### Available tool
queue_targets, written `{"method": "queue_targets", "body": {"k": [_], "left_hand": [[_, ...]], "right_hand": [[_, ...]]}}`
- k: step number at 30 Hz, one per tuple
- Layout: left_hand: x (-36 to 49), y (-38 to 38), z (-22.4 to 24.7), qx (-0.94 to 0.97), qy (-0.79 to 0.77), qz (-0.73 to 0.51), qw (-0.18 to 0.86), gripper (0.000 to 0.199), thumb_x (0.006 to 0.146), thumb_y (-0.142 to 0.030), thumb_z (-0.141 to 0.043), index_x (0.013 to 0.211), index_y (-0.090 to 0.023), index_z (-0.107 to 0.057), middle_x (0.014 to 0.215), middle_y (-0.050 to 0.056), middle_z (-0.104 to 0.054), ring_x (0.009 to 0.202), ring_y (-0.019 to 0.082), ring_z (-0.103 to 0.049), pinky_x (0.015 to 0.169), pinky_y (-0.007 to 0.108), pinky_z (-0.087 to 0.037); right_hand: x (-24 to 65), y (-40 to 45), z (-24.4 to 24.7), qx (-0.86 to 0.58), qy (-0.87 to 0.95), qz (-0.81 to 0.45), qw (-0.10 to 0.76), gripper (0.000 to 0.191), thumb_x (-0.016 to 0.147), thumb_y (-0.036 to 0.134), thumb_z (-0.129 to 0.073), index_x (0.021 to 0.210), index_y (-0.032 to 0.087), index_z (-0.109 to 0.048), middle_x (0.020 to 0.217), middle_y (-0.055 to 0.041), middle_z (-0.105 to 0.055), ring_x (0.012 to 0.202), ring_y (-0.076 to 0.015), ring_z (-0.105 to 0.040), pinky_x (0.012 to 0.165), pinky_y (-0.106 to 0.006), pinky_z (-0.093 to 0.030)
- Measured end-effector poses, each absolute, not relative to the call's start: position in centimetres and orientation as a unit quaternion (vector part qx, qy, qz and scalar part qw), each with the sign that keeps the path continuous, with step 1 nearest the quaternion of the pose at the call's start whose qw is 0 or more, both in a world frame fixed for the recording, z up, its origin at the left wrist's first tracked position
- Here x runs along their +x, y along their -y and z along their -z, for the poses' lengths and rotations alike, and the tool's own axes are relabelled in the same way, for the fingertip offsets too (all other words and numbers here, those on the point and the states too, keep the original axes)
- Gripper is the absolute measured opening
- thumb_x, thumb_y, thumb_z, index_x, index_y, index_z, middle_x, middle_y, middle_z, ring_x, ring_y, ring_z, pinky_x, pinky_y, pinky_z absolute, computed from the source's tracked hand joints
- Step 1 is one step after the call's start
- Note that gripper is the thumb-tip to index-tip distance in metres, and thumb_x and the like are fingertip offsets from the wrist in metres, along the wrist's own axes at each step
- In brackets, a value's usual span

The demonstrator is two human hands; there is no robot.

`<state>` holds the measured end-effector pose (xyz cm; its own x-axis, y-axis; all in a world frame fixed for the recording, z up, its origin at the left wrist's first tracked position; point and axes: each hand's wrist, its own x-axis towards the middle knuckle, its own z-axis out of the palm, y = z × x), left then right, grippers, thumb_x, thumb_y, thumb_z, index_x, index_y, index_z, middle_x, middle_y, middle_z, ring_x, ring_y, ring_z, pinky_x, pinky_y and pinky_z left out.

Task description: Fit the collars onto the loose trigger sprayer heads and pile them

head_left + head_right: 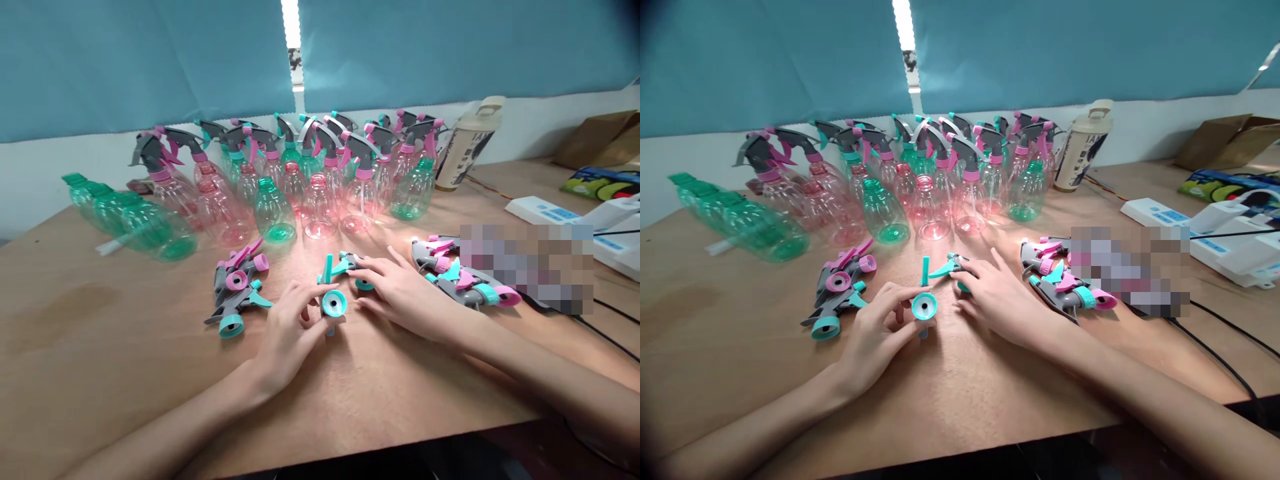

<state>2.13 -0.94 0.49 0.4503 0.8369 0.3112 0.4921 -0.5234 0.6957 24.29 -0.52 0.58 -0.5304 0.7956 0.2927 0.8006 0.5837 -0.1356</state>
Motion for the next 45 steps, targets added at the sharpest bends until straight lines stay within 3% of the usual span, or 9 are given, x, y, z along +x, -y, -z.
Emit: {"method": "queue_targets", "body": {"k": [7,12,19,24,26,29,34,40,45], "left_hand": [[2.0,1.0,-0.8,0.8,-0.412,-0.34,0.273,0.019,0.083,-0.023,-0.065,0.101,-0.022,-0.062,0.081,0.001,-0.058,0.067,0.014,-0.046,0.059,0.025,-0.04],[2.0,1.0,-1.0,0.796,-0.418,-0.341,0.276,0.018,0.083,-0.022,-0.064,0.1,-0.02,-0.062,0.075,-0.001,-0.055,0.064,0.013,-0.046,0.059,0.023,-0.04],[2.1,1.0,-0.9,0.791,-0.412,-0.355,0.28,0.018,0.081,-0.021,-0.066,0.099,-0.019,-0.063,0.08,-0.001,-0.055,0.064,0.011,-0.046,0.058,0.022,-0.04],[2.0,1.0,-0.9,0.79,-0.417,-0.357,0.274,0.018,0.08,-0.019,-0.066,0.098,-0.018,-0.063,0.078,-0.001,-0.056,0.064,0.011,-0.047,0.057,0.021,-0.04],[1.9,1.0,-0.9,0.789,-0.417,-0.358,0.274,0.017,0.08,-0.02,-0.067,0.097,-0.019,-0.063,0.079,-0.001,-0.056,0.064,0.011,-0.048,0.057,0.021,-0.04],[2.0,1.0,-1.0,0.789,-0.418,-0.36,0.271,0.016,0.08,-0.021,-0.067,0.095,-0.019,-0.063,0.078,-0.001,-0.057,0.065,0.012,-0.049,0.057,0.021,-0.041],[2.1,0.8,-0.9,0.791,-0.411,-0.371,0.26,0.015,0.08,-0.022,-0.067,0.094,-0.019,-0.063,0.074,-0.001,-0.056,0.066,0.012,-0.05,0.056,0.021,-0.041],[2.0,0.7,-0.6,0.79,-0.424,-0.356,0.263,0.018,0.081,-0.023,-0.065,0.099,-0.02,-0.062,0.076,-0.001,-0.055,0.065,0.012,-0.049,0.056,0.022,-0.042],[1.9,0.7,-0.5,0.793,-0.421,-0.352,0.264,0.02,0.082,-0.023,-0.064,0.101,-0.02,-0.062,0.077,-0.001,-0.054,0.065,0.012,-0.049,0.056,0.022,-0.043]], "right_hand": [[25.8,-0.7,0.9,-0.522,0.839,0.093,0.124,0.025,0.094,0.029,-0.044,0.104,0.016,-0.063,0.121,-0.0152,-0.06,0.114,-0.0288,-0.054,0.102,-0.053,-0.033],[26.2,-1.1,0.9,-0.545,0.818,0.083,0.161,0.02,0.09,0.031,-0.051,0.088,0.015,-0.063,0.106,-0.0122,-0.064,0.099,-0.0263,-0.059,0.082,-0.038,-0.047],[26.8,-2.0,0.3,-0.593,0.785,0.076,0.163,0.022,0.088,0.037,-0.053,0.081,0.018,-0.061,0.089,-0.0086,-0.064,0.085,-0.0268,-0.058,0.073,-0.038,-0.046],[28.9,-1.5,-0.8,-0.575,0.781,0.026,0.242,0.036,0.087,0.05,-0.05,0.101,0.018,-0.06,0.114,-0.0122,-0.061,0.108,-0.0281,-0.055,0.089,-0.04,-0.044],[30.6,-1.3,-0.7,-0.606,0.763,0.065,0.216,0.056,0.085,0.061,-0.047,0.115,0.014,-0.057,0.127,-0.0188,-0.053,0.119,-0.0345,-0.047,0.094,-0.046,-0.041],[32.8,-1.2,0.3,-0.677,0.718,0.077,0.14,0.073,0.084,0.07,-0.035,0.125,0.011,-0.052,0.129,-0.025,-0.051,0.117,-0.0426,-0.047,0.088,-0.054,-0.041],[33.3,-1.3,1.4,-0.71,0.695,0.04,0.101,0.07,0.088,0.068,-0.019,0.127,0.019,-0.05,0.125,-0.0178,-0.056,0.115,-0.0393,-0.05,0.088,-0.058,-0.037],[30.6,-1.0,0.6,-0.655,0.744,-0.028,0.13,0.064,0.089,0.066,-0.026,0.128,0.021,-0.05,0.122,-0.0138,-0.056,0.112,-0.032,-0.051,0.09,-0.046,-0.041],[30.9,-0.8,0.3,-0.646,0.752,0.015,0.13,0.062,0.09,0.063,-0.024,0.119,0.018,-0.055,0.12,-0.0147,-0.056,0.114,-0.0315,-0.049,0.091,-0.043,-0.04]]}}
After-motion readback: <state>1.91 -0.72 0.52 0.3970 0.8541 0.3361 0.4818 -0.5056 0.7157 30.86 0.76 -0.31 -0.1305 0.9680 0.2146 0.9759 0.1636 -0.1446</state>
